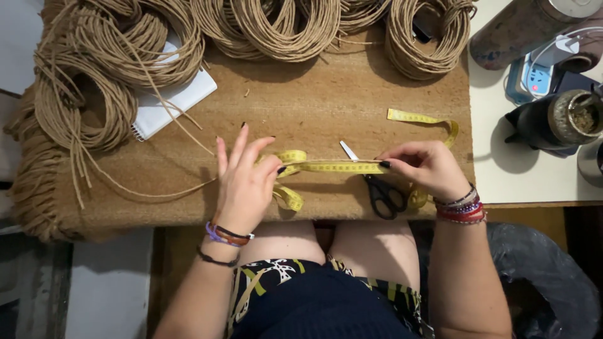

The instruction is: Measuring and cutting lengths of twine using a tape measure and scissors

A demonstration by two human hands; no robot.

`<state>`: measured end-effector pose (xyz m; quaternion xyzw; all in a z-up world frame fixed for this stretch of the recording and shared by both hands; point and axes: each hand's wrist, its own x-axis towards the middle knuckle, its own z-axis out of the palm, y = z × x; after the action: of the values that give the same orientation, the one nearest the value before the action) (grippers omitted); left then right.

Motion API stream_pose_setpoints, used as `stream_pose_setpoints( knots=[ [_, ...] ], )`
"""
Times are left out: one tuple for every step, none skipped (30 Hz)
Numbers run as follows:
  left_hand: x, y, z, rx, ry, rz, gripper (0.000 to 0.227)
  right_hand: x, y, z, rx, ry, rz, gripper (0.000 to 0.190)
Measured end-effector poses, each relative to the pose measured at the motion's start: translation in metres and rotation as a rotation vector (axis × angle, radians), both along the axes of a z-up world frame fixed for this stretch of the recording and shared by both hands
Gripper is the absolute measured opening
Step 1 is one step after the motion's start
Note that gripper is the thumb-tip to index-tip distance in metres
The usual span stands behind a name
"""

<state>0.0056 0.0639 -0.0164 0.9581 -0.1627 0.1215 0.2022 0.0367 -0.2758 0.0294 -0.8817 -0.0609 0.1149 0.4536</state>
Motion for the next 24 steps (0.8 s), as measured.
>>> stream_pose_setpoints(
  knots=[
    [0.000, 0.002, 0.000, -0.001, -0.001, -0.001, 0.008, 0.000, 0.000, -0.001, -0.001, -0.001, -0.001, 0.012],
    [0.000, 0.004, 0.001, 0.006, 0.000, 0.005, 0.008, 0.000, -0.001, -0.001, -0.014, 0.003, -0.005, 0.012],
    [0.000, 0.006, 0.001, 0.013, 0.001, 0.010, 0.009, -0.001, -0.001, -0.002, -0.026, 0.007, -0.010, 0.012],
    [-0.001, 0.007, 0.000, 0.012, 0.000, 0.009, 0.009, -0.002, -0.001, -0.002, -0.027, 0.006, -0.011, 0.012],
    [-0.001, 0.007, -0.001, 0.020, 0.003, 0.011, 0.008, -0.004, -0.001, -0.001, -0.032, 0.014, -0.017, 0.012],
    [-0.001, 0.009, -0.001, 0.029, 0.006, 0.015, 0.008, -0.005, -0.001, -0.001, -0.035, 0.021, -0.022, 0.013],
    [-0.001, 0.009, -0.001, 0.029, 0.004, 0.015, 0.008, -0.004, -0.001, 0.000, -0.035, 0.019, -0.022, 0.013],
    [-0.002, 0.009, -0.001, 0.030, 0.011, 0.015, 0.010, -0.004, -0.001, 0.002, 0.019, -0.036, 0.007, 0.011],
    [-0.003, 0.009, -0.001, 0.031, 0.018, 0.016, 0.011, -0.004, 0.000, 0.003, 0.072, -0.092, 0.037, 0.010],
    [-0.004, 0.009, -0.001, 0.031, 0.017, 0.017, 0.011, -0.003, 0.001, 0.004, 0.072, -0.093, 0.038, 0.010],
    [-0.005, 0.008, 0.000, 0.024, 0.017, 0.020, 0.011, -0.001, 0.002, 0.005, 0.092, -0.145, 0.080, 0.011],
    [-0.006, 0.008, 0.000, 0.016, 0.017, 0.022, 0.012, 0.000, 0.003, 0.006, 0.112, -0.197, 0.121, 0.013],
    [-0.006, 0.008, 0.000, 0.016, 0.016, 0.022, 0.012, -0.001, 0.002, -0.001, 0.112, -0.197, 0.121, 0.013],
    [-0.006, 0.008, -0.001, 0.017, 0.015, 0.021, 0.013, -0.001, 0.000, -0.008, 0.133, -0.220, 0.107, 0.013],
    [-0.006, 0.009, -0.001, 0.018, 0.014, 0.021, 0.013, -0.002, -0.002, -0.014, 0.154, -0.243, 0.093, 0.012],
    [-0.006, 0.008, -0.001, 0.018, 0.014, 0.020, 0.013, -0.001, -0.003, -0.019, 0.154, -0.243, 0.093, 0.012],
    [-0.006, 0.008, -0.001, 0.016, 0.018, 0.019, 0.013, 0.000, -0.005, -0.024, 0.158, -0.267, 0.078, 0.011],
    [-0.006, 0.007, 0.000, 0.015, 0.020, 0.018, 0.012, 0.001, -0.006, -0.030, 0.162, -0.292, 0.063, 0.010],
    [-0.006, 0.006, -0.001, 0.016, 0.019, 0.018, 0.012, 0.002, -0.007, -0.032, 0.162, -0.293, 0.063, 0.010],
    [-0.006, 0.006, -0.001, 0.015, 0.008, 0.018, 0.010, 0.003, -0.007, -0.034, 0.150, -0.307, 0.046, 0.011],
    [-0.005, 0.005, -0.001, 0.015, -0.004, 0.018, 0.008, 0.004, -0.008, -0.036, 0.137, -0.322, 0.030, 0.012],
    [-0.004, 0.003, 0.000, 0.015, -0.005, 0.018, 0.008, 0.005, -0.009, -0.039, 0.137, -0.322, 0.030, 0.012],
    [-0.003, 0.002, 0.000, 0.005, -0.013, 0.031, 0.009, 0.006, -0.010, -0.043, 0.138, -0.338, 0.008, 0.011],
    [-0.003, 0.001, 0.001, -0.004, -0.020, 0.046, 0.009, 0.007, -0.011, -0.047, 0.138, -0.353, -0.013, 0.011]
  ],
)
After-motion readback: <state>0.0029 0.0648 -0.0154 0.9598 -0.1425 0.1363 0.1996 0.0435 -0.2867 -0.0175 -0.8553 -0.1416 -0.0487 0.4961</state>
